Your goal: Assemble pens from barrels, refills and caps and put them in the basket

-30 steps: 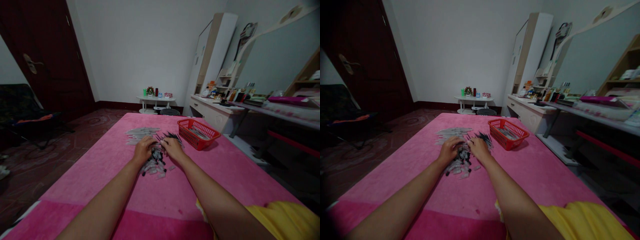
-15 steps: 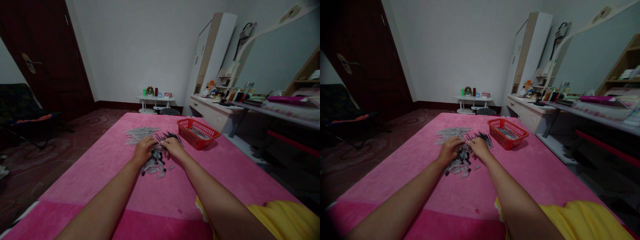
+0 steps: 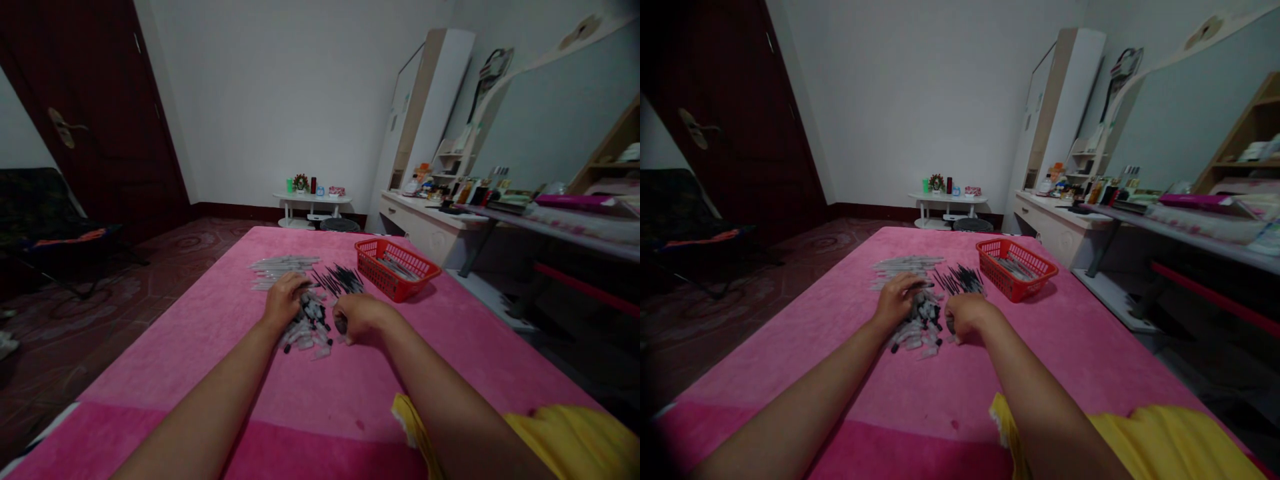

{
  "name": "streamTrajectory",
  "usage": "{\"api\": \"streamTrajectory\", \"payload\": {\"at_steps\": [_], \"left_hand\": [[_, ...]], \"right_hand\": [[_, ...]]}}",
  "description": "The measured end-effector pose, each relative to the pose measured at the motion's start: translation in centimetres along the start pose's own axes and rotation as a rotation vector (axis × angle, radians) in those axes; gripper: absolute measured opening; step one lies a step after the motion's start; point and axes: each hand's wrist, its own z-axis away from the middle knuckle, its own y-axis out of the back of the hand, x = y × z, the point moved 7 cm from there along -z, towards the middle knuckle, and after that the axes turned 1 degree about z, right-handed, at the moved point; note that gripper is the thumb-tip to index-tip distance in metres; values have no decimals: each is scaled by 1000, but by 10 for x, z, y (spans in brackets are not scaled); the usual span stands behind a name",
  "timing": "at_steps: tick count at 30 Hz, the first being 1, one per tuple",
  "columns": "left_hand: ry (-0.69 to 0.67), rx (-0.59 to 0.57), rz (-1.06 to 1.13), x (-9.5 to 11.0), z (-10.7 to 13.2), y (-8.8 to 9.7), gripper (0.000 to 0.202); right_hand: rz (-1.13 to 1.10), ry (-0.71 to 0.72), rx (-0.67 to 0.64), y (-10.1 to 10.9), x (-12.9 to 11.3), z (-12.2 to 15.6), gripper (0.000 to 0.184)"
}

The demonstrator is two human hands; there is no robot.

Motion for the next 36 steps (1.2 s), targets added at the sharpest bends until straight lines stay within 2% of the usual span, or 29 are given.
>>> {"api": "streamTrajectory", "payload": {"at_steps": [4, 8, 10, 12, 14, 17, 19, 21, 25, 27, 30, 36], "left_hand": [[15, 6, 12, -1, 0, 0, 18], [15, 2, 12, -2, 0, -1, 19], [10, -2, 10, -1, 0, -1, 21], [-2, -15, 10, 0, 1, -2, 23], [-16, -38, 15, 3, 1, -4, 23], [-5, -23, 50, 3, 0, -4, 23], [67, 72, 118, -2, -1, 2, 23], [202, 235, 237, -13, -1, 11, 20], [451, 539, 672, -37, 4, 18, 17], [538, 573, 921, -45, 5, 11, 23], [682, 538, 1164, -52, 7, -3, 28], [858, 534, 1293, -51, 15, -15, 19]], "right_hand": [[-64, 10, -2, 1, 6, -1, 23], [-303, 14, -33, 6, 27, -6, 15], [-405, -15, 93, 14, 37, -11, 8], [-404, -77, 327, 27, 46, -14, 3], [-370, -109, 520, 35, 47, -15, 8], [-387, -66, 623, 36, 42, -17, 15], [-406, -39, 641, 35, 39, -19, 19], [-428, -31, 625, 31, 38, -21, 19], [-445, -24, 608, 23, 38, -28, 15], [-437, -21, 625, 21, 38, -30, 15], [-449, -18, 633, 19, 37, -32, 16], [-489, 12, 644, 17, 35, -33, 15]]}}
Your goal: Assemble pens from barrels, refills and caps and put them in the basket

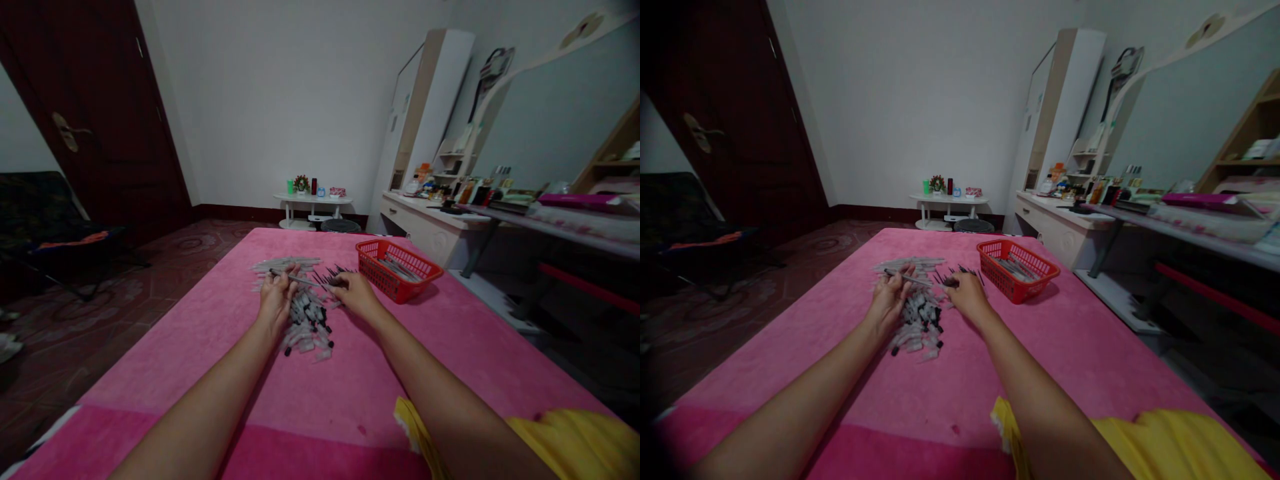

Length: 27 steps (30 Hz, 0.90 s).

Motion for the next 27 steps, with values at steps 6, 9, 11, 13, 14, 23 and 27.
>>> {"api": "streamTrajectory", "payload": {"at_steps": [6, 9, 11, 13, 14, 23, 27], "left_hand": [[6, 31, 25, -1, 5, -2, 21], [17, 45, 33, -2, 5, -1, 19], [17, 57, 36, -2, 4, 1, 16], [22, 74, 36, -2, 3, 4, 14], [26, 79, 37, -3, 3, 4, 13], [37, 62, 35, -3, 8, 0, 19], [42, 38, 35, -4, 7, 0, 24]], "right_hand": [[-106, 15, -35, -9, -1, 2, 15], [-151, 3, -48, -9, -1, 3, 15], [-153, -14, -42, -8, -1, 3, 16], [-127, -15, -25, -5, -1, 2, 16], [-106, -7, -20, -3, -2, 2, 15], [-59, 14, -2, -4, -8, 4, 14], [-1, 78, 44, -1, -14, 6, 12]]}}
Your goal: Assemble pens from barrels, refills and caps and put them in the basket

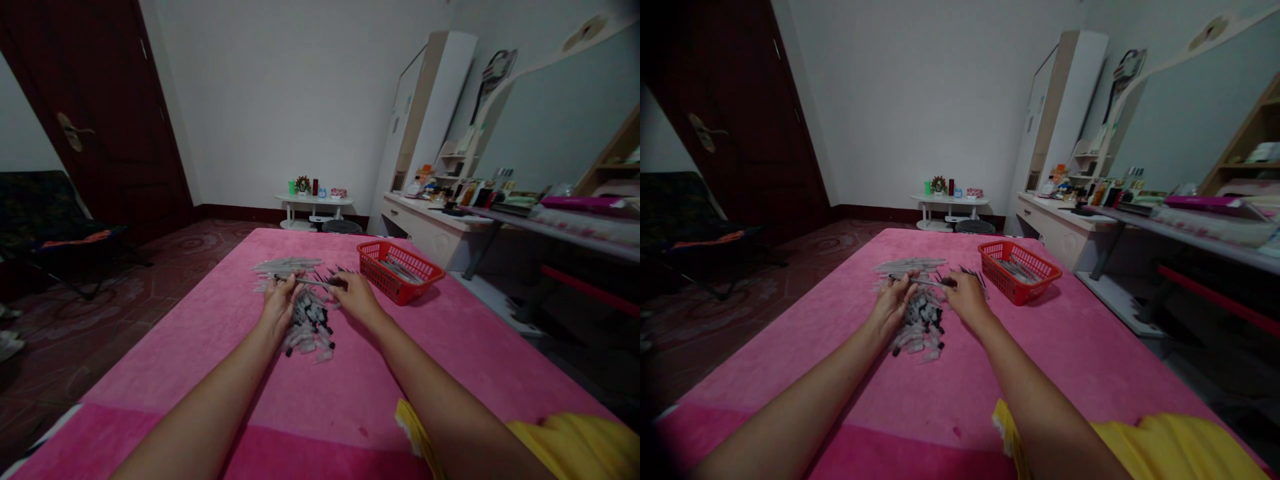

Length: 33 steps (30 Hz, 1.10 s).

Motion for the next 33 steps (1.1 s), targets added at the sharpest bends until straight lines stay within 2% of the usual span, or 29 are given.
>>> {"api": "streamTrajectory", "payload": {"at_steps": [7, 16, 20, 26, 30, 33], "left_hand": [[51, -49, -37, -5, -4, -2, 13], [9, -79, -64, 0, -3, -3, 29], [-9, -122, -104, 4, 2, -8, 35], [-61, -264, -149, 9, 11, -20, 44], [-57, -256, -121, 9, 11, -25, 47], [-75, -245, -157, 12, 8, -27, 46]], "right_hand": [[175, 97, 65, 13, -19, 4, 13], [209, 123, 35, 15, -25, 6, 18], [83, 15, -37, 10, -12, 3, 15], [-323, -326, -201, -5, 13, 5, 16], [-479, -343, -175, -4, 3, 6, 14], [-474, -301, -148, 11, -1, -1, 18]]}}
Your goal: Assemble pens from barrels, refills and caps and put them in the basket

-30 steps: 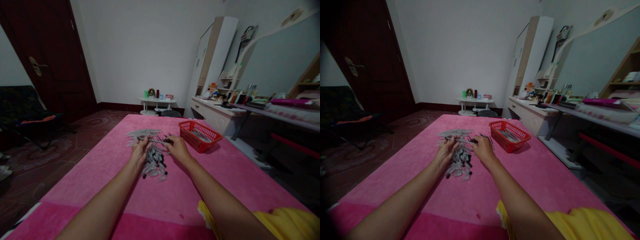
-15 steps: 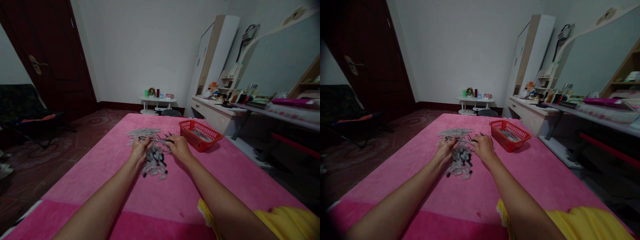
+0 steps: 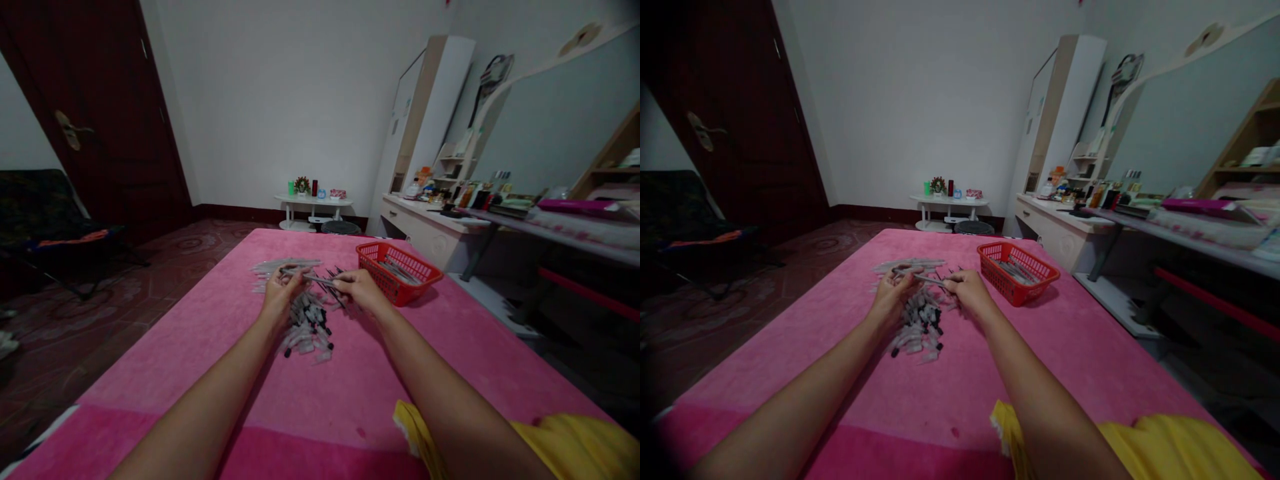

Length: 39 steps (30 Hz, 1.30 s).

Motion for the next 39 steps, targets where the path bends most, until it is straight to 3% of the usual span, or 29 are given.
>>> {"api": "streamTrajectory", "payload": {"at_steps": [2, 5, 8, 11, 14, 18, 21, 27, 31, 35, 39], "left_hand": [[-37, 17, -95, 5, -4, 6, 45], [-201, 153, -402, 23, -11, 32, 29], [-366, 255, -791, 39, -14, 57, 15], [-386, 249, -1053, 41, -17, 68, 18], [-369, 204, -1174, 37, -18, 69, 16], [-370, 78, -1356, 25, -20, 61, 18], [-386, 16, -1359, 19, -21, 59, 19], [-380, -55, -1544, 13, -22, 54, 23], [-391, -49, -1616, 16, -18, 49, 17], [-388, -63, -1712, 16, -15, 45, 11], [-341, -81, -1824, 14, -13, 44, 14]], "right_hand": [[88, 67, 122, 28, -10, -2, 22], [425, 146, 536, 97, -22, 6, 28], [810, -25, 854, 155, -12, 23, 35], [990, -132, 897, 183, 8, 29, 37], [1058, -181, 874, 190, 25, 29, 37], [1078, -173, 813, 186, 31, 24, 39], [1076, -100, 818, 179, 22, 22, 42], [868, 320, 773, 138, -18, 17, 28], [813, 426, 528, 90, -22, 8, 24], [928, 338, 188, 42, 1, 1, 21], [1075, 199, 23, 19, 26, 2, 15]]}}
